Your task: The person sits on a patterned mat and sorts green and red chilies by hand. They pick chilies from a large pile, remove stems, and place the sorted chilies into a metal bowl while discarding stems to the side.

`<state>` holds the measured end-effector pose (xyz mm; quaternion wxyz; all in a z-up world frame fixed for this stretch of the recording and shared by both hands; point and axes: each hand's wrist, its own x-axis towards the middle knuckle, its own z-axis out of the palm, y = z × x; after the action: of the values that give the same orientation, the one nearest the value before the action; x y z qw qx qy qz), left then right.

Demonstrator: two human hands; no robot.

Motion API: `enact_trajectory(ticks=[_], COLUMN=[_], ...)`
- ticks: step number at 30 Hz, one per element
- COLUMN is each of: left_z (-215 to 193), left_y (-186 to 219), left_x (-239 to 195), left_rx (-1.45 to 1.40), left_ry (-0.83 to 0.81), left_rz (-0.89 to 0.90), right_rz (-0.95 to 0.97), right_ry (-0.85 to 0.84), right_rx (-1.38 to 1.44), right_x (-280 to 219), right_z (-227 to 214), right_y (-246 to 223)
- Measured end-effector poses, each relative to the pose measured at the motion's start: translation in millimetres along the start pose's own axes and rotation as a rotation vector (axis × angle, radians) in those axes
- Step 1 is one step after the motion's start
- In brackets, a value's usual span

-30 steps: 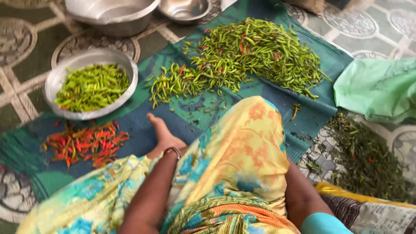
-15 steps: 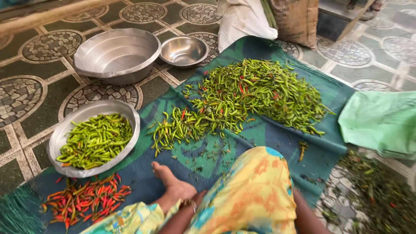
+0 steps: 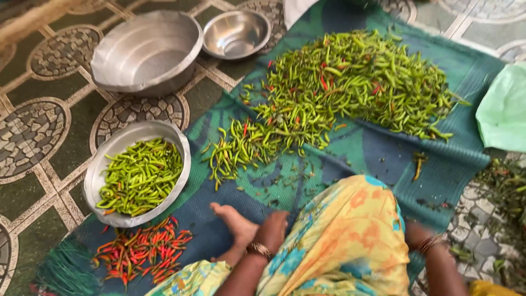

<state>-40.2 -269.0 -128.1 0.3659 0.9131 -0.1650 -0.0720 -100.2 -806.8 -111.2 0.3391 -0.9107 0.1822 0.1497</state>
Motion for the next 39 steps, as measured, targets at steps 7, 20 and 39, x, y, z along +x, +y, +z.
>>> enact_trajectory(ticks=[7, 20, 39], left_z=[-7.5, -83.0, -21.2], left_y=[-5.1, -138.9, -77.1], left_x=[17.2, 64.0, 171.3], left_rx=[0.365, 0.316, 0.663], left_ry=[-0.450, 0.225, 0.127], left_rz=[-0.135, -0.290, 0.213], right_rz=[-0.277, -0.768, -0.462], right_ry=[0.293, -0.594, -0.333], right_rx=[-0.005, -0.300, -0.147], right_x=[112.9, 100.8, 247.9], right_z=[-63.9, 163.3, 211.9], right_y=[-142.5, -351.4, -287.9])
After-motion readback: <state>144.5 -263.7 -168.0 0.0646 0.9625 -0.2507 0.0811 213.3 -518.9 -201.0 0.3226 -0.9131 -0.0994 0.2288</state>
